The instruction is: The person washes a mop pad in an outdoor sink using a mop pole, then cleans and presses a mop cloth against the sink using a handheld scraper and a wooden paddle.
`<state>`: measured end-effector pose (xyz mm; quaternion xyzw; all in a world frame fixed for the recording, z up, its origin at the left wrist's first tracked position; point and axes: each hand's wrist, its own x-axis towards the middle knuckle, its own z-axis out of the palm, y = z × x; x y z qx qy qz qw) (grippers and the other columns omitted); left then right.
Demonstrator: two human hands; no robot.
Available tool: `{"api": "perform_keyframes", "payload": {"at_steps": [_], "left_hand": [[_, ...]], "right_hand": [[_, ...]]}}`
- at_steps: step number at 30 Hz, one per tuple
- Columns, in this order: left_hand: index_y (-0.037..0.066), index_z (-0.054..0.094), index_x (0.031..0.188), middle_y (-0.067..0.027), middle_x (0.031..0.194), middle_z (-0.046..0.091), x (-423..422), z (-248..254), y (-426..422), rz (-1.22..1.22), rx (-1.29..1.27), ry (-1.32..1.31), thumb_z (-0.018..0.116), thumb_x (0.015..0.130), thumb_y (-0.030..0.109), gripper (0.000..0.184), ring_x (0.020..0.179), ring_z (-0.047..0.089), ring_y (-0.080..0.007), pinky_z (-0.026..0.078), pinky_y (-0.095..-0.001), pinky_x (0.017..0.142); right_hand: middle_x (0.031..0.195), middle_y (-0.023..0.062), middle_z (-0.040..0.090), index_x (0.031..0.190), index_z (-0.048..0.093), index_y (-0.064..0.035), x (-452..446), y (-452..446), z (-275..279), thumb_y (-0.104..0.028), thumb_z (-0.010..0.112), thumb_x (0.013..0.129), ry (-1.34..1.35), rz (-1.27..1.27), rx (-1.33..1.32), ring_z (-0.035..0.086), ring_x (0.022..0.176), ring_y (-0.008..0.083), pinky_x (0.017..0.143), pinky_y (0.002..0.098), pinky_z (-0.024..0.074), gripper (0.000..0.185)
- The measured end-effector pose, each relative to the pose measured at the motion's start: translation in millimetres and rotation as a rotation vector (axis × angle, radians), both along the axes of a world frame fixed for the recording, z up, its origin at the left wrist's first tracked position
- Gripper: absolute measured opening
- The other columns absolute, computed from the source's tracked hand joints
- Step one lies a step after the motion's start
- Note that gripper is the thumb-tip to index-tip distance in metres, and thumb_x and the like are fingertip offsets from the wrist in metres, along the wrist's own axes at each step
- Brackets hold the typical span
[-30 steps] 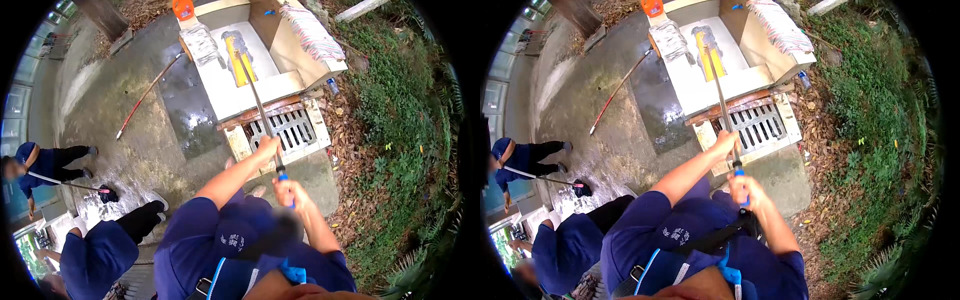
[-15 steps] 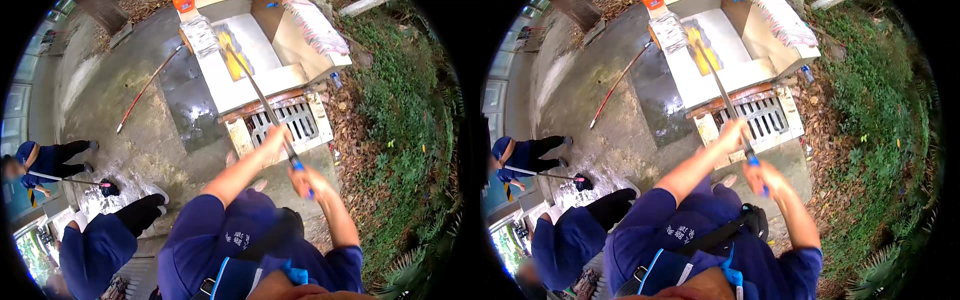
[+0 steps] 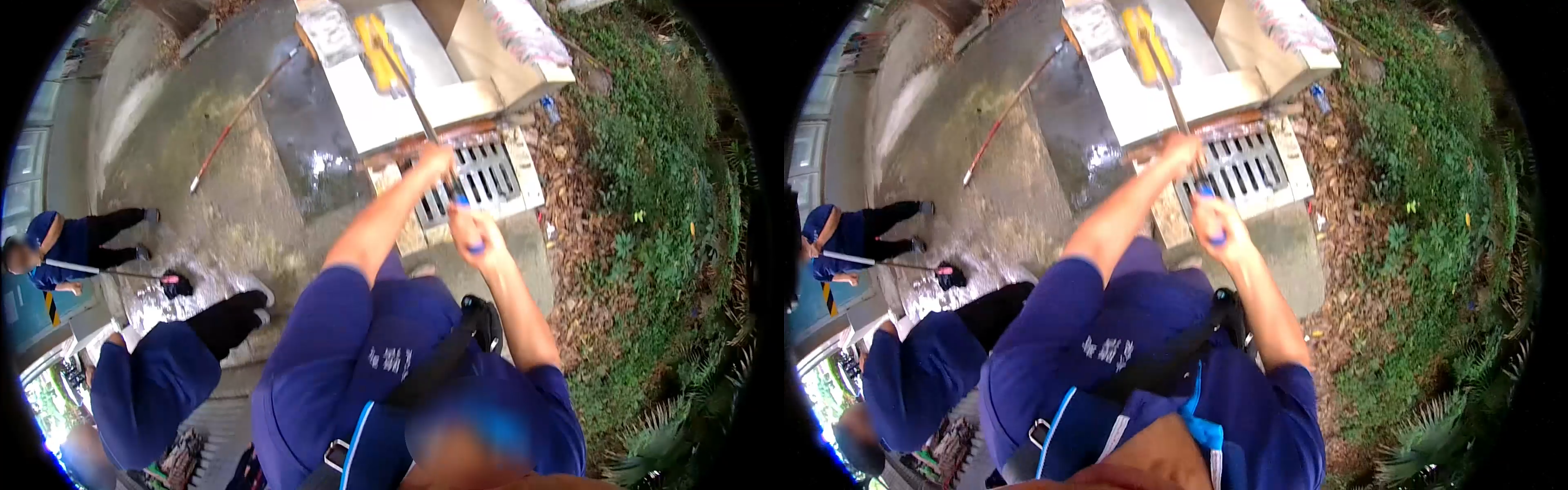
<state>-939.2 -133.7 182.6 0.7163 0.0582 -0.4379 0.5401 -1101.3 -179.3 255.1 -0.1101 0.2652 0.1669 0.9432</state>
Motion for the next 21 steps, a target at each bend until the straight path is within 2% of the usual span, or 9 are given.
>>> {"api": "perform_keyframes", "payload": {"at_steps": [1,4,6,8,13,16,18,19,21], "left_hand": [[0.003,0.053,0.058,-0.0108,0.054,0.055,-20.0,5.1,6.0,0.002,0.001,0.020,0.049,0.080,0.018,0.027,0.044,0.052,-0.0210,0.039,-0.0345,0.036],[0.003,0.052,0.059,-0.0103,0.051,0.053,-55.0,34.9,43.9,0.060,-0.279,0.079,0.047,0.083,0.018,0.028,0.042,0.051,-0.0198,0.040,-0.0336,0.038],[0.002,0.053,0.065,-0.0093,0.051,0.053,-108.4,76.2,64.6,0.033,-0.292,0.126,0.046,0.088,0.023,0.031,0.044,0.053,-0.0182,0.042,-0.0323,0.041],[0.000,0.052,0.063,-0.0098,0.052,0.053,-118.4,70.5,48.2,0.097,-0.423,0.167,0.047,0.085,0.014,0.026,0.044,0.053,-0.0192,0.042,-0.0333,0.040],[0.000,0.050,0.058,-0.0097,0.048,0.050,-48.4,4.0,4.9,0.026,-0.328,0.091,0.049,0.078,0.010,0.022,0.039,0.050,-0.0217,0.040,-0.0365,0.036],[0.005,0.050,0.055,-0.0061,0.049,0.050,-32.6,17.4,25.3,0.103,-0.201,-0.048,0.052,0.079,0.019,0.028,0.039,0.047,-0.0170,0.037,-0.0327,0.036],[0.006,0.050,0.059,-0.0062,0.051,0.051,-85.7,43.2,52.1,-0.025,-0.198,0.008,0.050,0.084,0.024,0.030,0.042,0.050,-0.0155,0.039,-0.0320,0.039],[0.006,0.050,0.061,-0.0058,0.052,0.051,-112.6,77.1,65.8,-0.016,-0.271,0.014,0.047,0.086,0.023,0.031,0.043,0.051,-0.0152,0.039,-0.0315,0.039],[0.006,0.050,0.060,-0.0058,0.050,0.049,-126.0,69.3,54.9,0.143,-0.492,0.191,0.048,0.084,0.018,0.026,0.042,0.050,-0.0151,0.041,-0.0297,0.038]], "right_hand": [[0.051,-0.0065,0.036,0.082,0.048,-0.0101,11.3,5.3,25.1,-0.010,0.052,0.084,0.191,-0.021,0.457,0.030,0.036,0.0031,0.032,0.0180,0.0255,0.005],[0.051,-0.0053,0.035,0.084,0.048,-0.0106,-51.1,36.1,70.6,-0.008,0.050,0.083,0.315,0.019,0.204,0.031,0.035,0.0040,0.031,0.0186,0.0241,0.004],[0.052,-0.0047,0.036,0.087,0.048,-0.0109,-106.1,50.0,91.5,-0.006,0.050,0.080,0.249,0.099,0.213,0.031,0.035,0.0048,0.030,0.0187,0.0238,0.009],[0.052,-0.0049,0.035,0.090,0.048,-0.0099,-103.2,33.8,112.2,-0.006,0.051,0.079,0.335,0.014,0.341,0.031,0.034,0.0051,0.028,0.0184,0.0249,0.013],[0.052,-0.0073,0.037,0.082,0.049,-0.0075,-3.3,4.9,27.2,-0.011,0.055,0.080,0.092,-0.153,0.190,0.034,0.038,0.0043,0.033,0.0185,0.0281,0.007],[0.050,-0.0061,0.035,0.082,0.051,-0.0104,-25.7,44.0,47.2,-0.013,0.055,0.078,0.424,-0.306,0.497,0.031,0.036,0.0056,0.032,0.0204,0.0270,0.007],[0.050,-0.0056,0.035,0.083,0.052,-0.0130,-79.5,63.7,75.5,-0.009,0.053,0.076,0.357,-0.072,0.251,0.030,0.034,0.0048,0.029,0.0209,0.0249,0.008],[0.050,-0.0054,0.035,0.085,0.052,-0.0138,-112.9,70.6,90.0,-0.007,0.052,0.076,0.330,0.015,0.199,0.028,0.033,0.0046,0.028,0.0206,0.0235,0.011],[0.050,-0.0052,0.035,0.087,0.052,-0.0145,-101.0,52.6,84.8,-0.005,0.050,0.076,0.252,0.122,0.122,0.027,0.032,0.0043,0.028,0.0204,0.0220,0.015]]}}
